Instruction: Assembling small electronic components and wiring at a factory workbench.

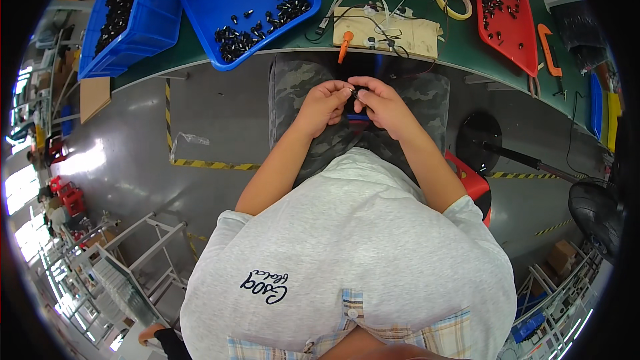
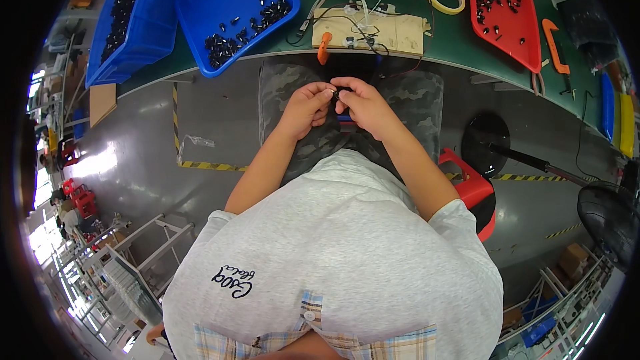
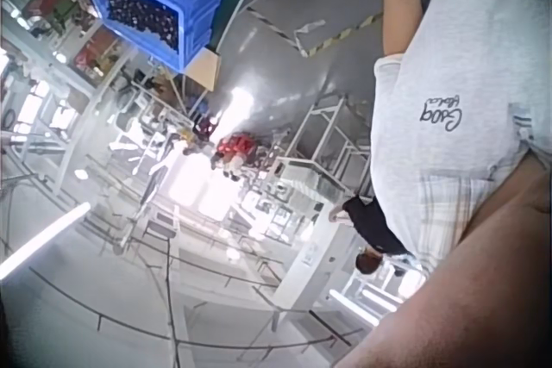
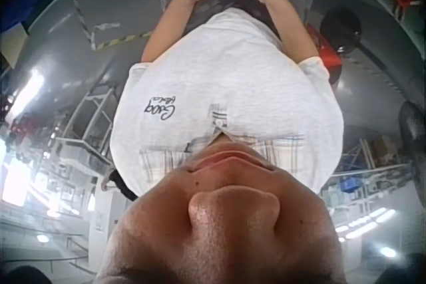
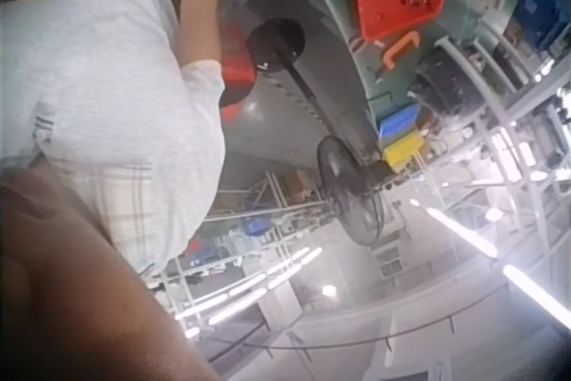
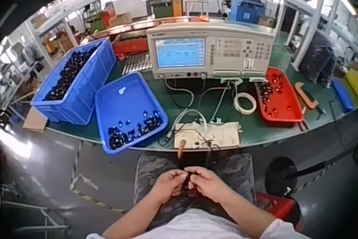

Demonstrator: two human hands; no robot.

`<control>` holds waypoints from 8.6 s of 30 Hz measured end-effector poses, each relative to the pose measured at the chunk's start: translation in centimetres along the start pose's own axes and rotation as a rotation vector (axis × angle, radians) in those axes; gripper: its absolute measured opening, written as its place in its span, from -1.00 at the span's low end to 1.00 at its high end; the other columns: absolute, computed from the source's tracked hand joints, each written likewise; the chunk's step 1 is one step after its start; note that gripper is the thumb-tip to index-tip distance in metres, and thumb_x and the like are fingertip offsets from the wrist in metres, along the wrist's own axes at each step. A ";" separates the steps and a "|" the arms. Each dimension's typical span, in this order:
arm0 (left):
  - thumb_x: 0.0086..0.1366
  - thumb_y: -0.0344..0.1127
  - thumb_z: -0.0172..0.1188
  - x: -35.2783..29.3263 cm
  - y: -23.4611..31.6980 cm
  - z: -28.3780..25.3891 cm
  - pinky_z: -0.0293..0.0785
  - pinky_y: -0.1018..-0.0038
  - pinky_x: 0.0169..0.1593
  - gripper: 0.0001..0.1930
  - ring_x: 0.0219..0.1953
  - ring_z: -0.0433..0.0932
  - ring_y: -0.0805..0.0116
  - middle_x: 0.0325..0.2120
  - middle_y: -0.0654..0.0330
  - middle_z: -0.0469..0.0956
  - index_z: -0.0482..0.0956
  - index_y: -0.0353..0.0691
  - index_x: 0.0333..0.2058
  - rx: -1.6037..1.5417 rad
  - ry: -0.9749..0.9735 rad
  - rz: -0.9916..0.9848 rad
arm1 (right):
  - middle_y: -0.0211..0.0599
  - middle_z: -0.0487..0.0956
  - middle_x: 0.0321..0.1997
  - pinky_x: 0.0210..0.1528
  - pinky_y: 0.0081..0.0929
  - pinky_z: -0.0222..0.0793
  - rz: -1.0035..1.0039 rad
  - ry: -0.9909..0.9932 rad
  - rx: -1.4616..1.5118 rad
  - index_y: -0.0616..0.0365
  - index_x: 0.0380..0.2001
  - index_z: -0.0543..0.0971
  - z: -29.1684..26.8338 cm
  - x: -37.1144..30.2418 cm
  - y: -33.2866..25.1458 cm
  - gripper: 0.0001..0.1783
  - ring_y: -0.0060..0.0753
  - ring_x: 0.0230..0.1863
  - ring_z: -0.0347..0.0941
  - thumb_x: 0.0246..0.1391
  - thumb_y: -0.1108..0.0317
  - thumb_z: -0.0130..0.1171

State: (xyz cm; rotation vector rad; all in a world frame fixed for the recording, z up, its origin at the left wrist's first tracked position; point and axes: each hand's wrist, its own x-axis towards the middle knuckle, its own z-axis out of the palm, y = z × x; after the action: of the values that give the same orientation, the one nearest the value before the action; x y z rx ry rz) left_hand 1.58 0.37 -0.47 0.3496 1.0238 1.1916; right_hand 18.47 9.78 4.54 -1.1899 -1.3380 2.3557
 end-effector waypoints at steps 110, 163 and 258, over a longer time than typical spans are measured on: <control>0.47 -0.13 0.17 1.0 -1.1 0.2 0.04 0.64 -0.64 -0.75 -0.70 0.16 0.66 -0.58 0.37 0.36 0.53 -0.22 -0.25 0.025 0.006 -0.022 | -0.39 0.61 -0.34 -0.20 -0.55 0.44 -0.339 0.091 -0.347 0.22 0.12 0.52 -0.6 1.2 2.0 -0.64 -0.53 -0.33 0.51 0.37 0.26 0.07; 0.51 0.38 -0.39 1.9 -1.5 0.5 0.44 0.53 -0.31 -0.21 -0.36 0.52 0.46 -0.41 0.26 0.49 0.44 -0.30 0.11 0.004 0.100 0.017 | -0.17 0.66 -0.32 -0.28 -0.19 0.51 -0.533 0.161 -1.066 -0.02 -0.09 0.63 3.1 -0.2 3.1 -0.71 -0.08 -0.32 0.62 0.11 0.23 0.29; 0.47 0.43 -0.39 1.7 -3.0 0.5 0.09 0.59 -0.70 -0.22 -0.74 0.19 0.56 -0.65 0.30 0.35 0.49 -0.24 -0.24 0.074 0.048 0.039 | -0.63 0.23 -0.59 -0.79 -0.72 -0.10 -0.204 0.119 0.431 0.05 -0.09 0.49 1.4 1.4 -1.7 -0.73 -0.79 -0.72 0.02 0.46 0.09 0.00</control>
State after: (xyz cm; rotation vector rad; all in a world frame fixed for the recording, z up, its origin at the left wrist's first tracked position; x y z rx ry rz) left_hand 3.76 0.83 -3.08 0.4024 1.1093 1.2042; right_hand 16.15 10.55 5.55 -0.9921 -0.8109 2.2313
